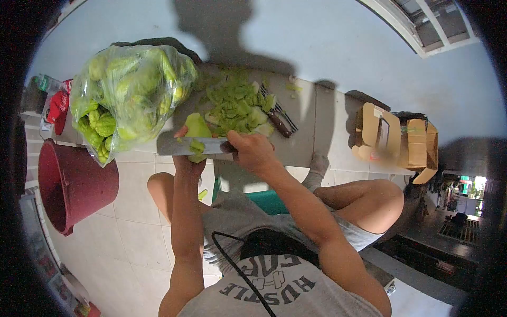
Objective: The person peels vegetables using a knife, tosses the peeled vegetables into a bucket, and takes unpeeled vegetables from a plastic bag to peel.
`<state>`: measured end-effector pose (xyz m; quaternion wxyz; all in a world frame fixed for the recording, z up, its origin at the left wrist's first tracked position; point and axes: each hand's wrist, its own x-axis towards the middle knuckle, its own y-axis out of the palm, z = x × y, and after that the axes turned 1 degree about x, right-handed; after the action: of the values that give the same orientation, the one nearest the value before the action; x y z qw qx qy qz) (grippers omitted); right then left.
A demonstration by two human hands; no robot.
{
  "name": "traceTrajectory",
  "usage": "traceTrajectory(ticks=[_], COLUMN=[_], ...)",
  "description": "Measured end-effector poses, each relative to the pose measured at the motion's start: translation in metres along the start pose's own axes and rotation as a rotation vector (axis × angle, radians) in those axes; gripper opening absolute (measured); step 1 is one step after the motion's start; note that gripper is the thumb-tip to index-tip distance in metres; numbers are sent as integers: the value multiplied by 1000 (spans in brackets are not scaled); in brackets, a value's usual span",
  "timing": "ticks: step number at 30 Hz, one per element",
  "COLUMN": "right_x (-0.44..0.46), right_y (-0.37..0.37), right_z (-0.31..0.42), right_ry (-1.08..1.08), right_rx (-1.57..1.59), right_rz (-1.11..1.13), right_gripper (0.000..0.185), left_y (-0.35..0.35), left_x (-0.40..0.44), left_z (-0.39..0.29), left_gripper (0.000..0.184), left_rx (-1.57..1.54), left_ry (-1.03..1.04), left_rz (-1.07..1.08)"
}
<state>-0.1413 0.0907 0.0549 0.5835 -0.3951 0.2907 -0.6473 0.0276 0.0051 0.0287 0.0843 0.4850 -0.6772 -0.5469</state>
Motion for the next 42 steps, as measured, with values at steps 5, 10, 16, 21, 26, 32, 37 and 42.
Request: traceTrajectory(ticks=[5, 10, 16, 21, 26, 32, 37, 42], right_x=[0, -6, -4, -7, -4, -4, 11, 24], right_y=[2, 2, 4, 3, 12, 10, 32, 29], right_z=[-16, -3, -9, -1, -20, -17, -37, -46], right_ry=[154, 7, 78, 35, 122, 82, 296, 413], right_rx=[-77, 48, -80, -53, -22, 1, -109, -11], right_rz=[37, 54, 43, 7, -6, -4, 117, 42], right_gripper=[27, 27, 30, 26, 25, 25, 24, 19], left_y=[-2, -4, -7, -9, -7, -2, -2, 3], left_x=[-8, 4, -4, 1, -4, -12, -10, -5], left_z=[2, -3, 1, 0, -1, -4, -4, -2], left_gripper=[45, 47, 47, 49, 53, 56, 58, 53], left_rx=[47, -12, 32, 4, 67, 73, 135, 18], left_ry=[-30, -16, 29, 11, 22, -1, -31, 45], left_rz=[40, 11, 22, -16, 70, 165, 75, 140])
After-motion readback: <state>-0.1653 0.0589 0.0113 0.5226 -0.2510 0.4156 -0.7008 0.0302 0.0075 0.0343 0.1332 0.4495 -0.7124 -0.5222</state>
